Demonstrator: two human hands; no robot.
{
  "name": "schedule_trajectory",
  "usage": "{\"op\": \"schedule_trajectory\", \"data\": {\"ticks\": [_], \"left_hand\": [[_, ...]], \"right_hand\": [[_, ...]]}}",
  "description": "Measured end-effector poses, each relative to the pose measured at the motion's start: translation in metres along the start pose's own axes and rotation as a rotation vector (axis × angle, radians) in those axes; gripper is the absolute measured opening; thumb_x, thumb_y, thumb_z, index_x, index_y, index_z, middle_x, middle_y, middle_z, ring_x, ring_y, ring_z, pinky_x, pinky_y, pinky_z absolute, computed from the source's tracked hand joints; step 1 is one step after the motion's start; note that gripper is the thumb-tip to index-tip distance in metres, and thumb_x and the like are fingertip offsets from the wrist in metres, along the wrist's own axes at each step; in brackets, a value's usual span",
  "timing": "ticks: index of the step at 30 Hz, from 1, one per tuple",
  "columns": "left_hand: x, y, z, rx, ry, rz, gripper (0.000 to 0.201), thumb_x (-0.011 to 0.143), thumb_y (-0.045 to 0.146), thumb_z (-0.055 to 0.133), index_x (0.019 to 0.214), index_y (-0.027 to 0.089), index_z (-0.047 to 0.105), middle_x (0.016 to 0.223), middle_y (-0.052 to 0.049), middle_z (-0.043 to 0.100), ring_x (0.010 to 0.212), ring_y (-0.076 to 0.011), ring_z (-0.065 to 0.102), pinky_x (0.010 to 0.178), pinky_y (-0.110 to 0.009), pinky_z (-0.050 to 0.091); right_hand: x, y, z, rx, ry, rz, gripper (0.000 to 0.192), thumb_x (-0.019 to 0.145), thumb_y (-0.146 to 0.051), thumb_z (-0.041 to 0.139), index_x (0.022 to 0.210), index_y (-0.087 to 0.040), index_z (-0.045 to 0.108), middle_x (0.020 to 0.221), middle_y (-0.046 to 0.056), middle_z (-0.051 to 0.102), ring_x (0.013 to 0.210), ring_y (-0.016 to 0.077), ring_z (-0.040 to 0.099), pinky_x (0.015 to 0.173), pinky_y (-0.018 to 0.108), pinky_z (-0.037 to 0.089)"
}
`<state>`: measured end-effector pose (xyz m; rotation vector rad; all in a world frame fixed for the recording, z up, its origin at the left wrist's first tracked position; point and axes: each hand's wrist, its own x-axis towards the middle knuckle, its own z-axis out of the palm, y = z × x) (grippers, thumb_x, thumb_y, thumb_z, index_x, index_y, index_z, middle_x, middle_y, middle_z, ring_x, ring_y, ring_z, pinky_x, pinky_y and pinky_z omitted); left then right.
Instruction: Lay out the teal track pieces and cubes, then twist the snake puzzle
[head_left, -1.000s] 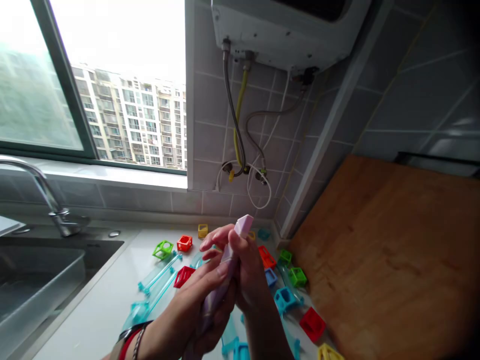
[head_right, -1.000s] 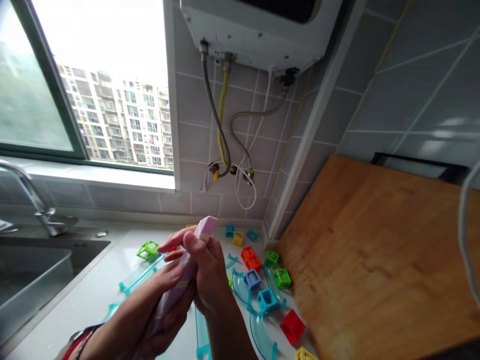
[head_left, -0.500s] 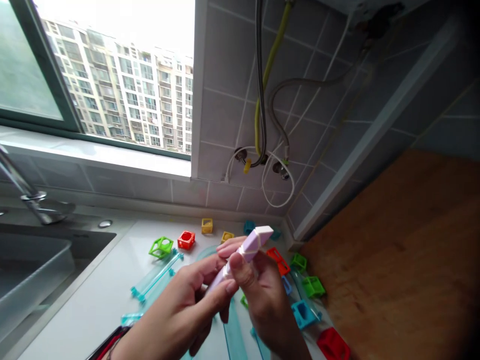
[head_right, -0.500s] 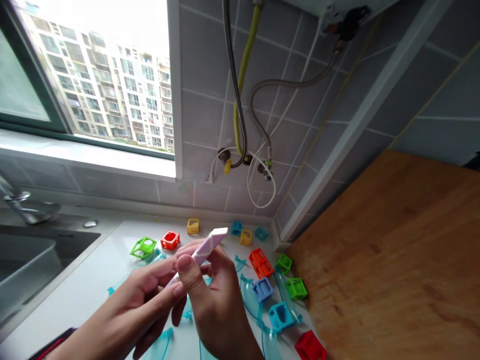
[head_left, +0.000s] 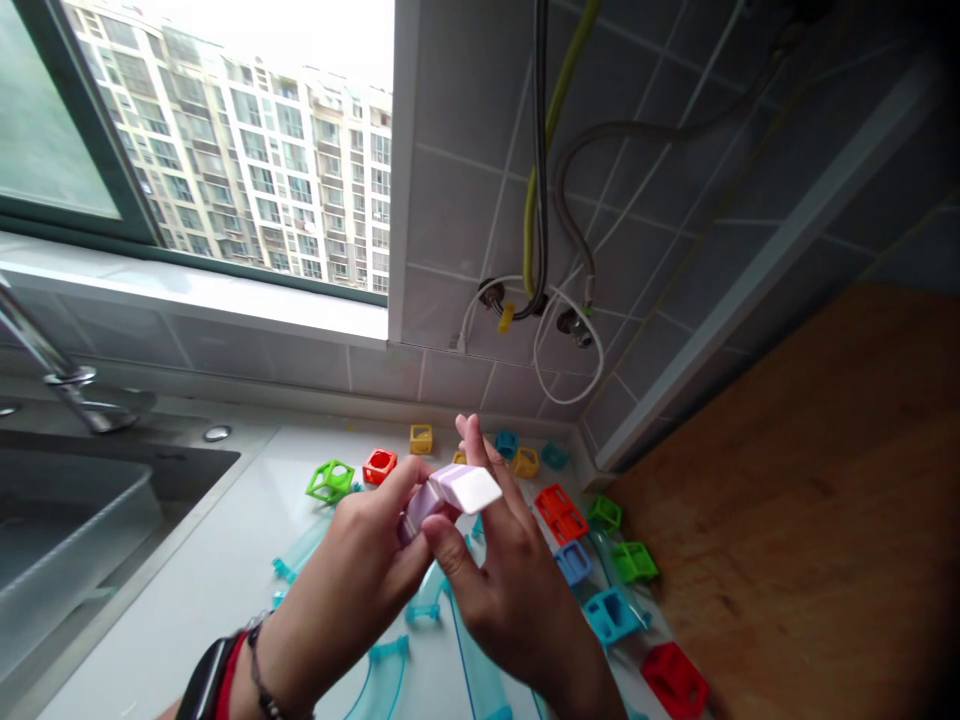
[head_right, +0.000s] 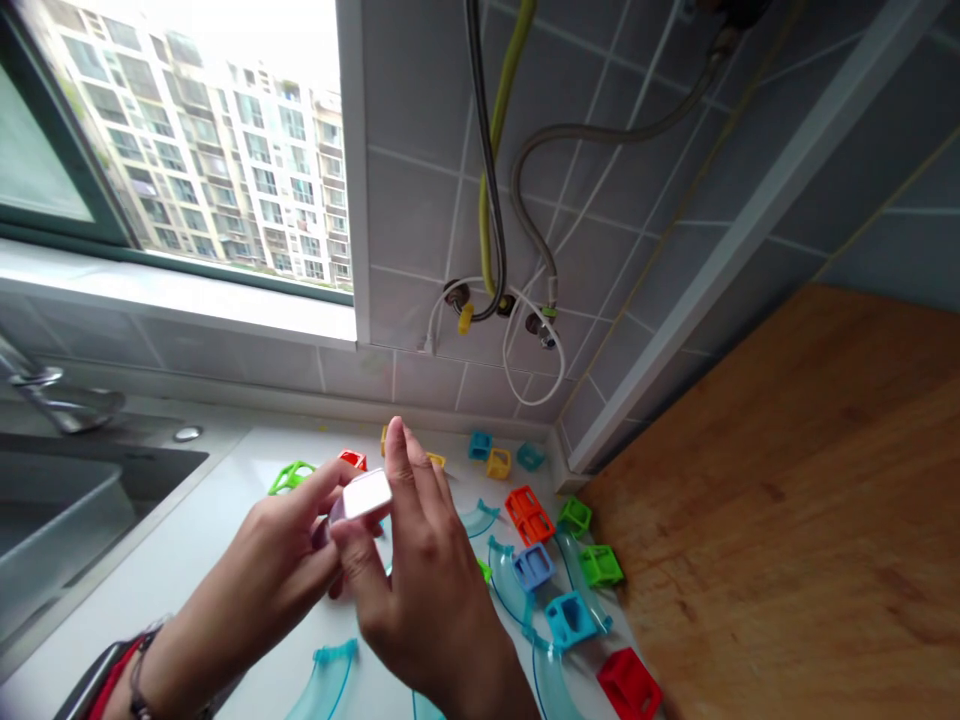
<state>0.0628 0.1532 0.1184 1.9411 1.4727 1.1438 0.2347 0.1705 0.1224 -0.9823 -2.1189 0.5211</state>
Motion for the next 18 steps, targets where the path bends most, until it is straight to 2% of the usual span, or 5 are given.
{"op": "schedule_trajectory", "data": {"ticks": [3,6,9,13,18], "left_hand": [[0.0,0.001,-0.001,-0.046,-0.071,-0.041,0.009,0.099,0.033,0.056,0.095,0.024,0.054,0.062,0.008,0.059,0.047,-0.0131,0.055,0.051,-0.023,0.042],[0.001,0.001,0.001,0.061,0.023,0.027,0.01,0.097,0.024,0.055,0.087,0.023,0.058,0.068,0.002,0.065,0.056,-0.0151,0.058,0.058,-0.025,0.044],[0.001,0.001,0.003,0.064,0.028,0.009,0.015,0.094,0.02,0.058,0.079,0.021,0.06,0.072,-0.001,0.068,0.059,-0.0152,0.058,0.06,-0.025,0.045],[-0.001,0.006,0.002,-0.27,-0.191,-0.183,0.015,0.092,0.031,0.07,0.085,0.02,0.064,0.064,0.003,0.06,0.048,-0.0128,0.057,0.046,-0.021,0.043],[-0.002,0.009,0.002,-0.66,-0.359,-0.324,0.026,0.085,0.039,0.08,0.091,0.018,0.065,0.058,0.008,0.05,0.043,-0.0096,0.049,0.039,-0.018,0.04]], "right_hand": [[0.003,0.003,-0.003,0.002,0.006,-0.098,0.065,0.109,-0.032,0.046,0.168,-0.027,0.018,0.171,0.004,0.034,0.159,0.0237,0.03,0.129,0.048,0.034],[0.007,0.002,0.008,0.022,0.121,-0.177,0.053,0.108,-0.021,0.044,0.162,-0.024,0.039,0.16,0.007,0.051,0.152,0.023,0.041,0.127,0.048,0.037],[0.009,-0.002,0.016,0.118,0.216,-0.125,0.045,0.107,-0.021,0.048,0.151,-0.024,0.055,0.151,0.01,0.061,0.142,0.0249,0.053,0.122,0.048,0.041],[0.008,-0.004,0.005,0.356,0.238,0.047,0.028,0.106,-0.035,0.055,0.123,-0.027,0.076,0.133,0.008,0.071,0.125,0.0251,0.064,0.107,0.042,0.051],[0.006,-0.002,-0.012,0.607,0.131,0.119,0.028,0.097,-0.048,0.068,0.101,-0.022,0.076,0.103,0.005,0.07,0.095,0.0205,0.068,0.079,0.03,0.054]]}}
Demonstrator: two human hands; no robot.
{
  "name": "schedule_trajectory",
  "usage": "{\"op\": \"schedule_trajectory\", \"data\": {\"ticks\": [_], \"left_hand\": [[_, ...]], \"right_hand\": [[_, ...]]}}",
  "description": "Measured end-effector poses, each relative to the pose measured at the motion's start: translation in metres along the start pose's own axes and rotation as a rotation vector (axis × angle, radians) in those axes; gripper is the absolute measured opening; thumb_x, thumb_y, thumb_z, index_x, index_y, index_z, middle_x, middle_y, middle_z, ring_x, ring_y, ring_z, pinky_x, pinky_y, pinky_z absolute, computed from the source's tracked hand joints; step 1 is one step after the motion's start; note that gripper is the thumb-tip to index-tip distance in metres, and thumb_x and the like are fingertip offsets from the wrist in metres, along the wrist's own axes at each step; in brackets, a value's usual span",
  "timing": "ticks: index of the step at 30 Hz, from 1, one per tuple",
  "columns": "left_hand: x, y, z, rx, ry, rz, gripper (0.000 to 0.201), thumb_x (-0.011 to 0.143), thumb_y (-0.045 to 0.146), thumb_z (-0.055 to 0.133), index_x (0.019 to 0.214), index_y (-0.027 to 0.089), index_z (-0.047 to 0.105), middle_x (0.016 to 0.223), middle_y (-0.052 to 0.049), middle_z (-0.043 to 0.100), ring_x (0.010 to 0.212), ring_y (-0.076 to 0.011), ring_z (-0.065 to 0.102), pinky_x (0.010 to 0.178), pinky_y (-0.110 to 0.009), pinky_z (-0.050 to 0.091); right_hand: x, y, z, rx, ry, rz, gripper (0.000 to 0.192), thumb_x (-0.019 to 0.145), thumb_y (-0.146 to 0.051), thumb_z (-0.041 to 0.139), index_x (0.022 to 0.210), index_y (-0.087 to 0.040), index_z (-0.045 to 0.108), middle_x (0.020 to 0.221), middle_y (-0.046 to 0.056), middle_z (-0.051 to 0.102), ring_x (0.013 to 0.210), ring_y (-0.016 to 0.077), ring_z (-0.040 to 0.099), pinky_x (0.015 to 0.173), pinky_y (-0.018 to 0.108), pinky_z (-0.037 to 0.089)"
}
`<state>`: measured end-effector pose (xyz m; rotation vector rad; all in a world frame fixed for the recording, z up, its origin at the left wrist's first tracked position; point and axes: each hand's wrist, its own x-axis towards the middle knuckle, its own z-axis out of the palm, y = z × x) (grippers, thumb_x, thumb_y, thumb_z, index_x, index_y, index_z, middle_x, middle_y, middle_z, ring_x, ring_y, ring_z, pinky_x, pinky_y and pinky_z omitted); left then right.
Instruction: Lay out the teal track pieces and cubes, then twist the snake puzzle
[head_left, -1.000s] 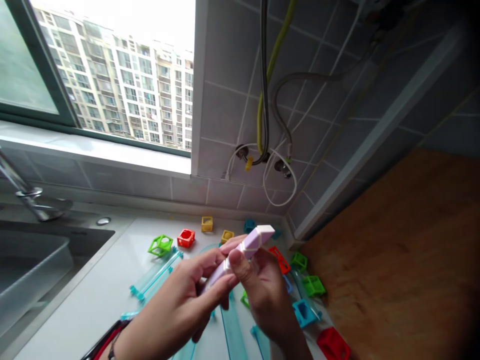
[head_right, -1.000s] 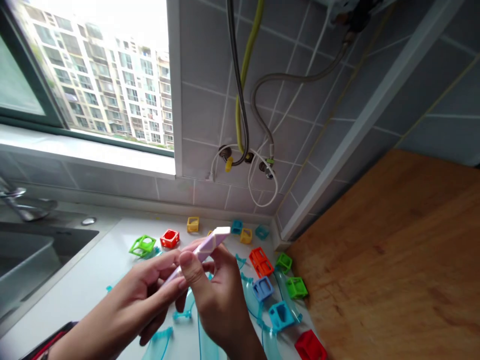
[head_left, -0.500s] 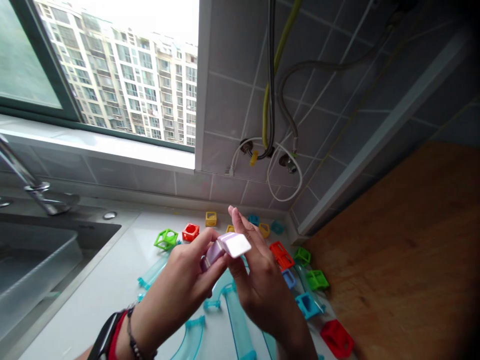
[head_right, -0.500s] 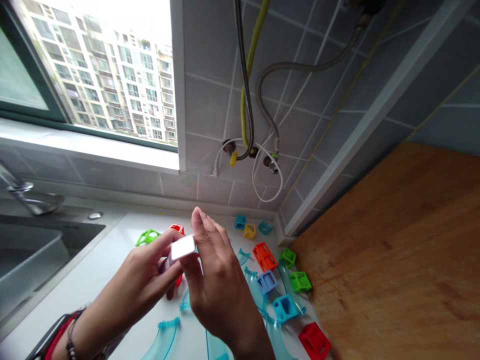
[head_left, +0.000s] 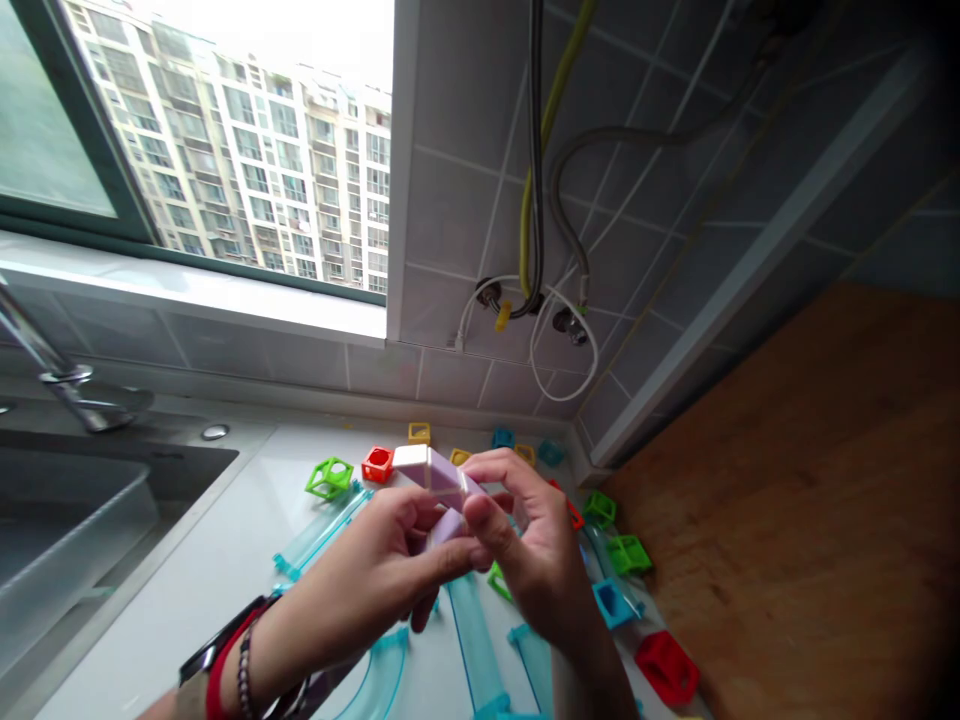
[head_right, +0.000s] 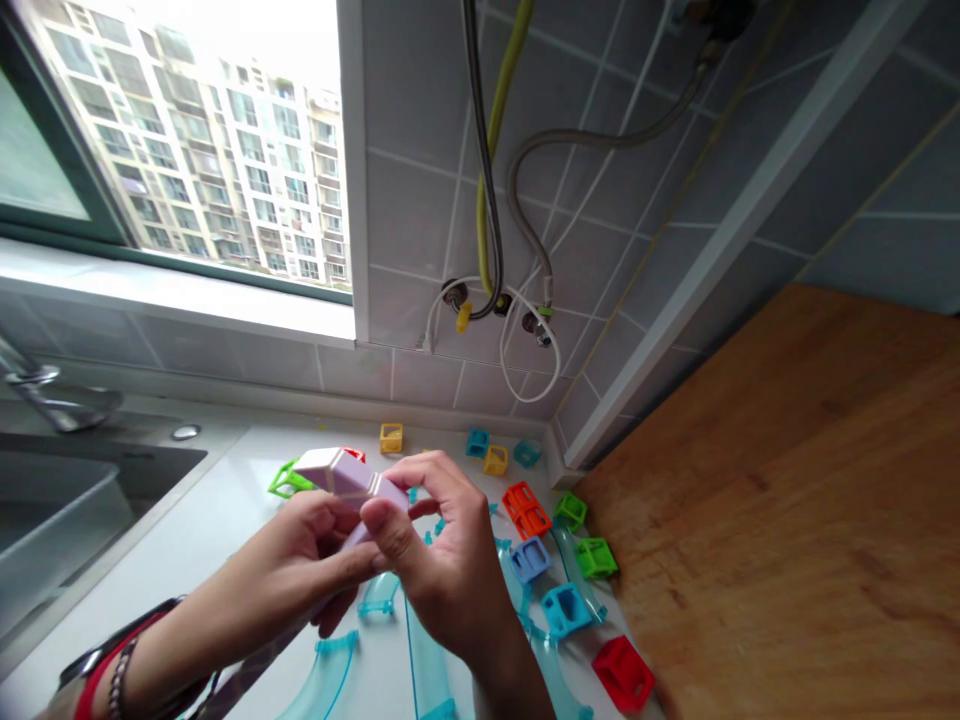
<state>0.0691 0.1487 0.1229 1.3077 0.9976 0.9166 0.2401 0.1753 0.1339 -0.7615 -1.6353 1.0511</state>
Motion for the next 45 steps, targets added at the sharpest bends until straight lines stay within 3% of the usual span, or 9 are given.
{"op": "schedule_trajectory", "data": {"ticks": [7,10,15,19,23,30,36,41,45], "left_hand": [[-0.003,0.006,-0.001,0.022,-0.164,-0.033,0.026,0.101,0.044,0.062,0.103,0.018,0.064,0.092,-0.003,0.073,0.057,-0.0078,0.058,0.052,-0.017,0.045],[-0.002,0.008,0.001,0.041,-0.176,-0.071,0.034,0.104,0.051,0.054,0.099,0.018,0.061,0.083,-0.003,0.073,0.05,-0.0072,0.056,0.044,-0.015,0.038],[0.002,0.006,0.0,-0.082,-0.191,-0.091,0.042,0.103,0.059,0.049,0.099,0.018,0.057,0.064,0.004,0.06,0.038,-0.0043,0.04,0.036,-0.015,0.025],[0.003,0.005,-0.001,-0.096,-0.21,-0.044,0.036,0.101,0.053,0.06,0.103,0.017,0.06,0.074,0.001,0.064,0.049,-0.0052,0.046,0.044,-0.015,0.034],[0.002,0.005,0.002,-0.072,-0.25,-0.052,0.035,0.101,0.051,0.06,0.103,0.016,0.061,0.083,-0.003,0.069,0.057,-0.0089,0.06,0.053,-0.019,0.045],[0.001,0.01,0.003,-0.128,-0.193,-0.058,0.038,0.101,0.055,0.058,0.094,0.018,0.058,0.069,0.001,0.063,0.041,-0.0037,0.044,0.038,-0.014,0.031],[0.005,0.007,-0.003,-0.32,-0.279,-0.159,0.039,0.102,0.055,0.054,0.098,0.016,0.062,0.066,-0.002,0.069,0.032,-0.0042,0.043,0.032,-0.014,0.025],[0.007,0.0,-0.008,-0.525,-0.349,-0.261,0.058,0.102,0.056,0.048,0.074,0.009,0.07,0.046,-0.002,0.057,0.026,-0.0056,0.04,0.027,-0.015,0.031],[0.01,-0.005,-0.01,-0.626,-0.383,-0.317,0.071,0.104,0.056,0.042,0.062,0.006,0.07,0.038,-0.004,0.052,0.026,-0.008,0.047,0.029,-0.014,0.04]], "right_hand": [[0.004,0.01,0.002,0.078,0.151,0.12,0.035,0.094,-0.055,0.07,0.089,-0.02,0.068,0.073,-0.002,0.063,0.062,0.0115,0.058,0.058,0.024,0.044],[0.006,0.011,0.001,0.115,0.173,0.144,0.039,0.092,-0.058,0.071,0.092,-0.019,0.068,0.065,-0.004,0.062,0.053,0.011,0.056,0.052,0.023,0.042],[0.005,0.005,-0.002,0.131,0.066,0.195,0.042,0.091,-0.057,0.073,0.08,-0.017,0.064,0.063,-0.003,0.06,0.056,0.0106,0.053,0.054,0.023,0.042],[0.005,0.005,-0.003,0.163,0.098,0.203,0.042,0.091,-0.057,0.071,0.078,-0.019,0.062,0.061,-0.006,0.052,0.052,0.0088,0.044,0.052,0.022,0.041],[0.006,0.008,-0.003,0.169,0.252,0.164,0.043,0.092,-0.059,0.069,0.078,-0.02,0.059,0.058,-0.008,0.047,0.049,0.0077,0.037,0.048,0.022,0.035],[0.004,0.007,-0.002,0.202,0.021,0.147,0.035,0.096,-0.052,0.069,0.09,-0.018,0.066,0.07,-0.003,0.058,0.059,0.0095,0.051,0.054,0.021,0.04],[0.002,0.008,-0.005,0.117,-0.076,0.092,0.033,0.1,-0.052,0.063,0.106,-0.02,0.067,0.078,-0.001,0.059,0.065,0.013,0.055,0.061,0.026,0.047],[0.005,0.014,-0.003,0.006,-0.096,-0.061,0.03,0.1,-0.051,0.063,0.112,-0.024,0.071,0.108,0.007,0.061,0.084,0.0182,0.06,0.072,0.03,0.052],[0.009,0.019,-0.003,0.022,-0.072,-0.126,0.028,0.101,-0.048,0.061,0.111,-0.024,0.073,0.107,0.005,0.058,0.088,0.019,0.059,0.078,0.032,0.052]]}}
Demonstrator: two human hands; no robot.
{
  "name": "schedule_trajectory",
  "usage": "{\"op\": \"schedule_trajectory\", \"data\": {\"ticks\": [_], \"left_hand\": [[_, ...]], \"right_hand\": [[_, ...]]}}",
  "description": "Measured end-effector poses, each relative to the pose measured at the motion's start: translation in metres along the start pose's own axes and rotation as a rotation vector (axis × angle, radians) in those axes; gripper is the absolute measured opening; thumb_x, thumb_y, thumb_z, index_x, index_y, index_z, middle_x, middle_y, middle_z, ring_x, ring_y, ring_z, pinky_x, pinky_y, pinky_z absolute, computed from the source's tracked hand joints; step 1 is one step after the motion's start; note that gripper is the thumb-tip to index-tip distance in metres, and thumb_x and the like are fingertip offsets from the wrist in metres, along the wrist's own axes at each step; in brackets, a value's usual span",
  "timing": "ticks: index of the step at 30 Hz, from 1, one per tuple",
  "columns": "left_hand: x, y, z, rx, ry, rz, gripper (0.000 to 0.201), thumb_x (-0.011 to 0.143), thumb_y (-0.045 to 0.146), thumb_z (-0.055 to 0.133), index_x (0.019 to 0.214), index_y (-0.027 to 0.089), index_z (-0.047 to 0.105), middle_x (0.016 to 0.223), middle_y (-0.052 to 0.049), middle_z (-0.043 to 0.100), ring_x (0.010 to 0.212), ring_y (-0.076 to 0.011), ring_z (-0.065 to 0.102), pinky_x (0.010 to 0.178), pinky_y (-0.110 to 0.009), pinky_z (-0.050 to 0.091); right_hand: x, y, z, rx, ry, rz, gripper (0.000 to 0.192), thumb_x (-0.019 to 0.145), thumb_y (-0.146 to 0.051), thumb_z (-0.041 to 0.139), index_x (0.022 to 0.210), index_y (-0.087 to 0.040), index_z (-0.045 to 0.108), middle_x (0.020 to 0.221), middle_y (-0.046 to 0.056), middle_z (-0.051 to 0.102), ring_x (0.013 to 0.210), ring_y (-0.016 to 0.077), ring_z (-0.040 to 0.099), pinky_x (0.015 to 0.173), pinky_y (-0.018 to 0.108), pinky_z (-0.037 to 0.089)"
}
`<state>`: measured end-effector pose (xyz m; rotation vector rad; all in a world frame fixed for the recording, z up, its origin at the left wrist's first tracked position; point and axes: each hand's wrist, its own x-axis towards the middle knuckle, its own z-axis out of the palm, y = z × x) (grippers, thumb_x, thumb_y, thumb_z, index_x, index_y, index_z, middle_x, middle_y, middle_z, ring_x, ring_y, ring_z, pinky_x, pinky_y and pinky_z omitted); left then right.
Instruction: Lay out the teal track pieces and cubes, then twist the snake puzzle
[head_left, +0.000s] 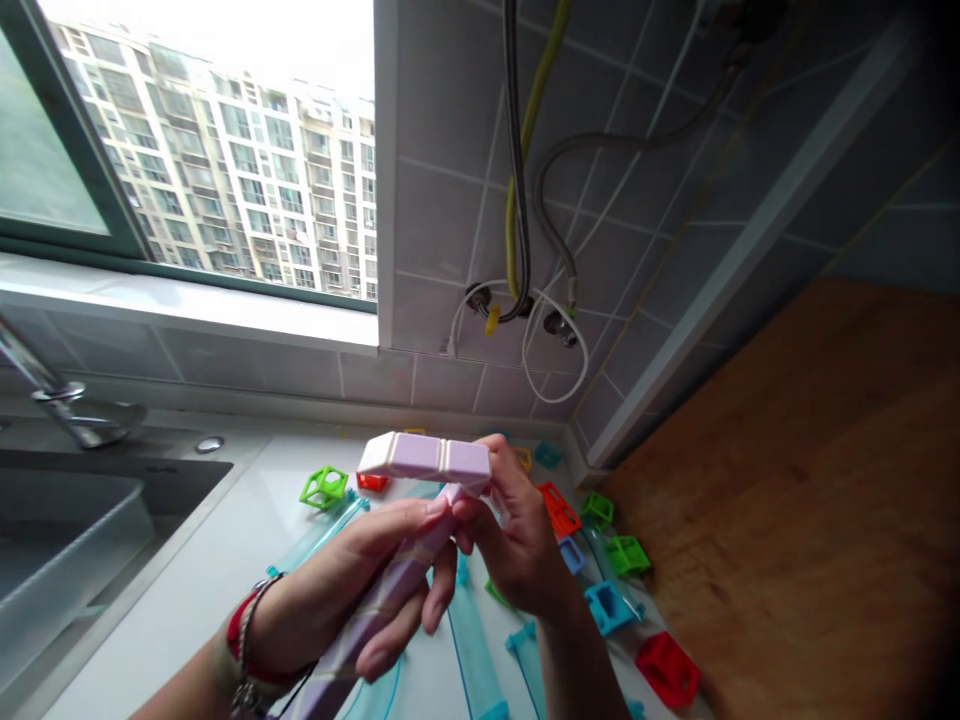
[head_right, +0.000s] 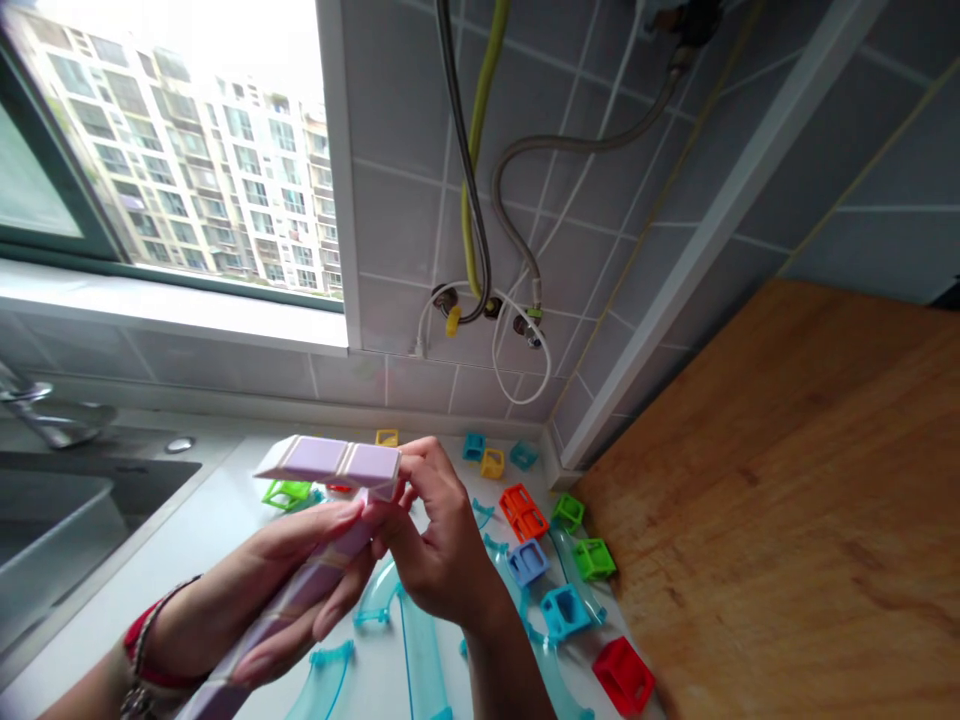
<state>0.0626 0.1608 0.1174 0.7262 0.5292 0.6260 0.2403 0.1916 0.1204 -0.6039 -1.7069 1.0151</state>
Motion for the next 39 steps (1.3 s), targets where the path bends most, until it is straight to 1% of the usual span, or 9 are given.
{"op": "schedule_trajectory", "data": {"ticks": [6,10,13,16,22,25,31,35,39], "left_hand": [[0.001,-0.004,-0.004,-0.184,-0.047,-0.029,0.054,0.094,0.057,0.058,0.085,0.007,0.077,0.056,-0.007,0.07,0.035,-0.0169,0.066,0.032,-0.019,0.051],[0.0,-0.004,0.001,-0.014,0.027,0.038,0.064,0.101,0.057,0.049,0.063,0.008,0.068,0.051,-0.008,0.064,0.045,-0.0188,0.073,0.035,-0.014,0.048],[0.002,-0.003,0.005,0.06,0.105,0.149,0.042,0.103,0.046,0.054,0.081,0.013,0.068,0.057,-0.005,0.069,0.041,-0.0157,0.07,0.033,-0.013,0.042],[0.001,-0.003,0.006,0.121,0.102,0.163,0.043,0.103,0.05,0.055,0.081,0.014,0.066,0.058,-0.004,0.068,0.039,-0.0138,0.067,0.034,-0.013,0.04],[0.001,0.0,0.003,0.117,0.042,0.055,0.051,0.105,0.055,0.044,0.081,0.015,0.065,0.05,0.001,0.057,0.029,-0.0045,0.037,0.031,-0.014,0.026],[0.007,0.0,-0.001,0.06,0.082,0.003,0.063,0.105,0.059,0.039,0.063,0.016,0.058,0.046,0.004,0.044,0.032,-0.0037,0.029,0.031,-0.015,0.022],[0.007,-0.005,-0.001,0.096,0.052,-0.008,0.056,0.099,0.059,0.051,0.063,0.017,0.058,0.043,0.007,0.036,0.032,-0.0033,0.02,0.032,-0.016,0.018],[-0.003,-0.001,0.011,0.292,0.323,0.284,0.044,0.097,0.06,0.058,0.081,0.019,0.061,0.055,0.005,0.051,0.038,-0.0058,0.036,0.035,-0.017,0.028],[-0.013,0.004,0.016,0.736,0.608,0.604,0.033,0.101,0.053,0.059,0.095,0.02,0.06,0.06,0.004,0.057,0.048,-0.0091,0.051,0.047,-0.018,0.041]], "right_hand": [[0.001,0.003,-0.009,-0.136,0.02,-0.141,0.025,0.102,-0.034,0.061,0.124,-0.028,0.072,0.102,0.004,0.06,0.094,0.0204,0.061,0.087,0.034,0.052],[-0.003,-0.004,-0.01,-0.232,0.007,-0.174,0.032,0.098,-0.028,0.066,0.13,-0.028,0.068,0.115,0.006,0.065,0.105,0.022,0.064,0.093,0.036,0.052],[-0.005,-0.007,-0.006,-0.258,0.095,-0.219,0.057,0.083,-0.025,0.085,0.135,-0.029,0.063,0.122,0.005,0.067,0.108,0.0228,0.065,0.095,0.035,0.053],[-0.006,-0.003,-0.002,-0.277,0.206,-0.287,0.047,0.081,-0.018,0.087,0.123,-0.029,0.069,0.113,0.004,0.072,0.105,0.0216,0.067,0.095,0.034,0.054],[-0.005,0.013,-0.002,0.186,0.12,0.026,0.053,0.096,-0.039,0.073,0.146,-0.031,0.059,0.108,0.006,0.074,0.087,0.0196,0.069,0.071,0.029,0.059],[-0.002,0.02,-0.001,0.321,0.1,0.124,0.041,0.095,-0.042,0.073,0.134,-0.029,0.068,0.107,0.006,0.074,0.086,0.0198,0.07,0.062,0.025,0.058],[0.004,0.024,-0.007,0.412,-0.051,0.01,0.03,0.096,-0.047,0.071,0.119,-0.029,0.074,0.113,0.008,0.077,0.104,0.025,0.072,0.085,0.038,0.062],[0.005,0.017,-0.007,0.47,-0.13,-0.123,0.049,0.094,-0.061,0.067,0.131,-0.03,0.072,0.138,0.01,0.07,0.145,0.0344,0.049,0.122,0.057,0.036],[-0.001,0.006,0.006,0.445,0.032,0.051,0.06,0.087,-0.066,0.072,0.135,-0.03,0.067,0.14,0.009,0.066,0.125,0.0297,0.065,0.106,0.044,0.054]]}}
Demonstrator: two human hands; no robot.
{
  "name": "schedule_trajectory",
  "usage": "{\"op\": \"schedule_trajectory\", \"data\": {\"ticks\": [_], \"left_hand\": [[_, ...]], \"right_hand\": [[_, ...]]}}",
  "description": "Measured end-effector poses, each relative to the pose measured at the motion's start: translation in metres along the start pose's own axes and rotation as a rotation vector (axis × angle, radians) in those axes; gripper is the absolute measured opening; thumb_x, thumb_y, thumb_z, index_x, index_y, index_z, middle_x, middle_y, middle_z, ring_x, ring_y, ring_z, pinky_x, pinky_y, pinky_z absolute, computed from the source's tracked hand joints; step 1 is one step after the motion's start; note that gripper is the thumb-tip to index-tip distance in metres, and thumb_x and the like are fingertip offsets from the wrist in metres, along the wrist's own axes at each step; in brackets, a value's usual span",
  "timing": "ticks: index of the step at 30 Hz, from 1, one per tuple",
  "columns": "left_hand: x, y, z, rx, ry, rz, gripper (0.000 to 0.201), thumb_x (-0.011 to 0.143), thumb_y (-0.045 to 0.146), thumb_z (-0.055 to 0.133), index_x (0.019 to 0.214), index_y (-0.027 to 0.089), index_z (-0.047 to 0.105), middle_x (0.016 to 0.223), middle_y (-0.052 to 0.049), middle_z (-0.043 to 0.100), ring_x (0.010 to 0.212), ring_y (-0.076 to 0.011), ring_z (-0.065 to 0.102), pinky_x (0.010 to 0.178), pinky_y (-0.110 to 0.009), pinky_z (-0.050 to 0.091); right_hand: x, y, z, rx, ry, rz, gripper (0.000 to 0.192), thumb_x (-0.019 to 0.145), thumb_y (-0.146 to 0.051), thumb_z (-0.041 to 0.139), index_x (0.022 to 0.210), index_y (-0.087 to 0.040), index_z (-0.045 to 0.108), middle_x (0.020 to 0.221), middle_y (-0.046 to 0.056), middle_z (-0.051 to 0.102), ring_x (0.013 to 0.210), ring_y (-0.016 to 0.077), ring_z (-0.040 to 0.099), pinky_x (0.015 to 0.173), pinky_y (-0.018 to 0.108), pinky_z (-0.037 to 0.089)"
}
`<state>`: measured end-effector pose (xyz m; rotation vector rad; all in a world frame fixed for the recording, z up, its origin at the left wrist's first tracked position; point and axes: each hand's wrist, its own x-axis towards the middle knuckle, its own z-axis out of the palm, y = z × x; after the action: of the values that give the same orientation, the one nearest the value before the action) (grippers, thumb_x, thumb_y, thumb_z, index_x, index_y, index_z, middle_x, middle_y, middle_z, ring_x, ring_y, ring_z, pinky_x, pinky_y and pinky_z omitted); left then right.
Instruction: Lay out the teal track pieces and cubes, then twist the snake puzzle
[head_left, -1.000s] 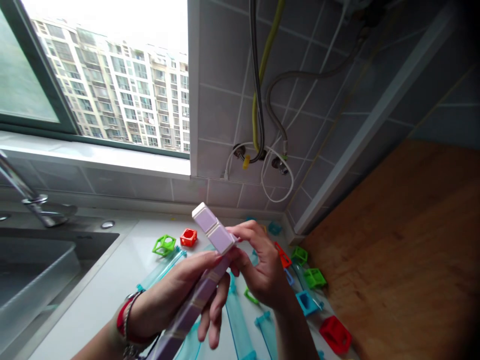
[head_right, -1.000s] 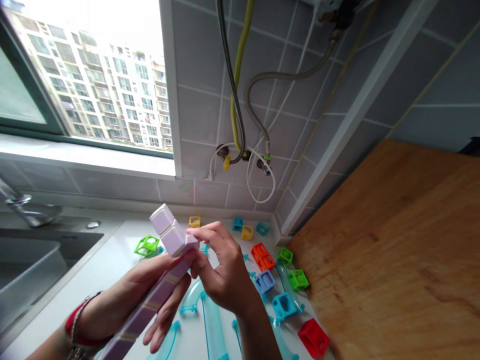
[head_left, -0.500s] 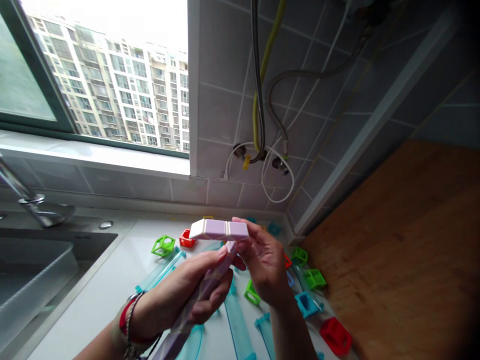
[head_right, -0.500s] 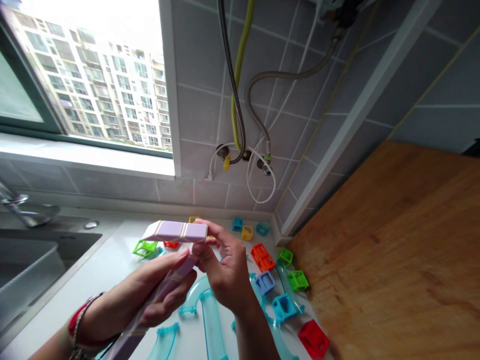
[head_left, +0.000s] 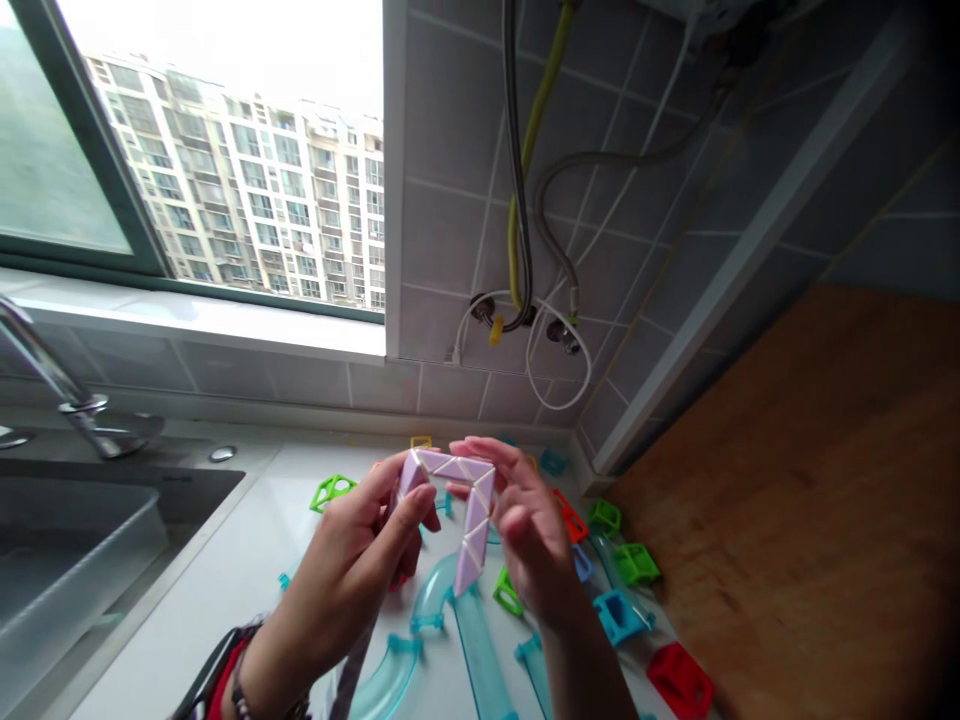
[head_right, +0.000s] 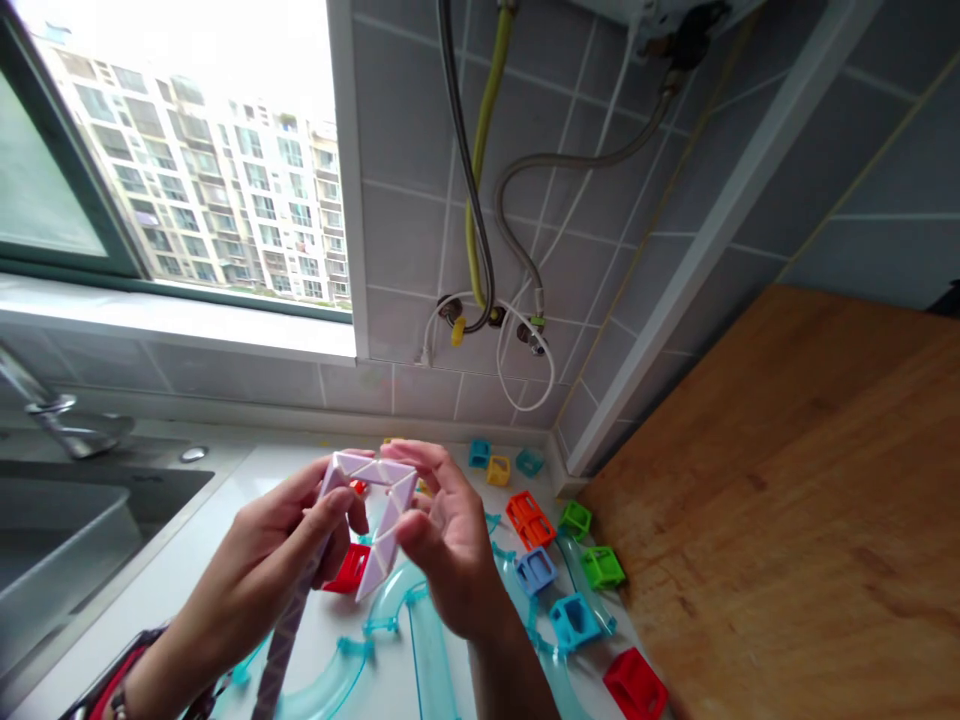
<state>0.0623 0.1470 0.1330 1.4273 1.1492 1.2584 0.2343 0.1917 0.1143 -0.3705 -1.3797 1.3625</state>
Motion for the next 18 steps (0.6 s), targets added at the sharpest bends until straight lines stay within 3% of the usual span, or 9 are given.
{"op": "schedule_trajectory", "data": {"ticks": [2,5,10,15,18], "left_hand": [[-0.002,0.001,-0.002,0.08,-0.016,0.035,0.031,0.103,0.051,0.057,0.102,0.021,0.061,0.058,0.004,0.057,0.05,-0.0104,0.053,0.049,-0.019,0.042],[-0.006,0.002,-0.002,-0.004,-0.109,0.002,0.034,0.105,0.051,0.051,0.096,0.02,0.061,0.057,0.004,0.056,0.045,-0.0086,0.049,0.044,-0.018,0.036],[-0.007,0.01,0.0,-0.236,-0.224,-0.173,0.042,0.106,0.056,0.044,0.097,0.019,0.061,0.074,-0.002,0.068,0.035,-0.0062,0.051,0.036,-0.017,0.027],[-0.006,0.011,-0.001,-0.267,-0.239,-0.154,0.038,0.106,0.052,0.047,0.093,0.019,0.061,0.067,0.0,0.065,0.045,-0.0098,0.062,0.046,-0.017,0.044],[-0.007,0.008,-0.002,-0.292,-0.227,-0.148,0.03,0.105,0.048,0.053,0.106,0.02,0.063,0.082,-0.002,0.069,0.06,-0.0145,0.071,0.055,-0.021,0.055]], "right_hand": [[-0.004,-0.003,0.008,-0.096,0.101,0.07,0.038,0.092,-0.051,0.075,0.123,-0.029,0.07,0.113,0.004,0.075,0.097,0.0197,0.072,0.088,0.032,0.059],[-0.009,-0.009,0.015,-0.166,0.143,0.113,0.023,0.098,-0.042,0.07,0.114,-0.025,0.072,0.085,0.0,0.072,0.073,0.0129,0.068,0.07,0.024,0.056],[-0.011,-0.011,0.015,-0.265,0.104,0.064,0.022,0.097,-0.04,0.072,0.115,-0.029,0.072,0.091,-0.001,0.07,0.068,0.0101,0.063,0.062,0.021,0.053],[-0.01,-0.007,0.017,-0.212,0.149,0.072,0.023,0.096,-0.041,0.073,0.115,-0.028,0.07,0.083,-0.003,0.068,0.063,0.0088,0.06,0.056,0.019,0.05],[-0.008,-0.006,0.019,-0.054,0.213,0.098,0.031,0.093,-0.043,0.077,0.115,-0.026,0.064,0.081,-0.004,0.067,0.063,0.0088,0.06,0.056,0.019,0.049]]}}
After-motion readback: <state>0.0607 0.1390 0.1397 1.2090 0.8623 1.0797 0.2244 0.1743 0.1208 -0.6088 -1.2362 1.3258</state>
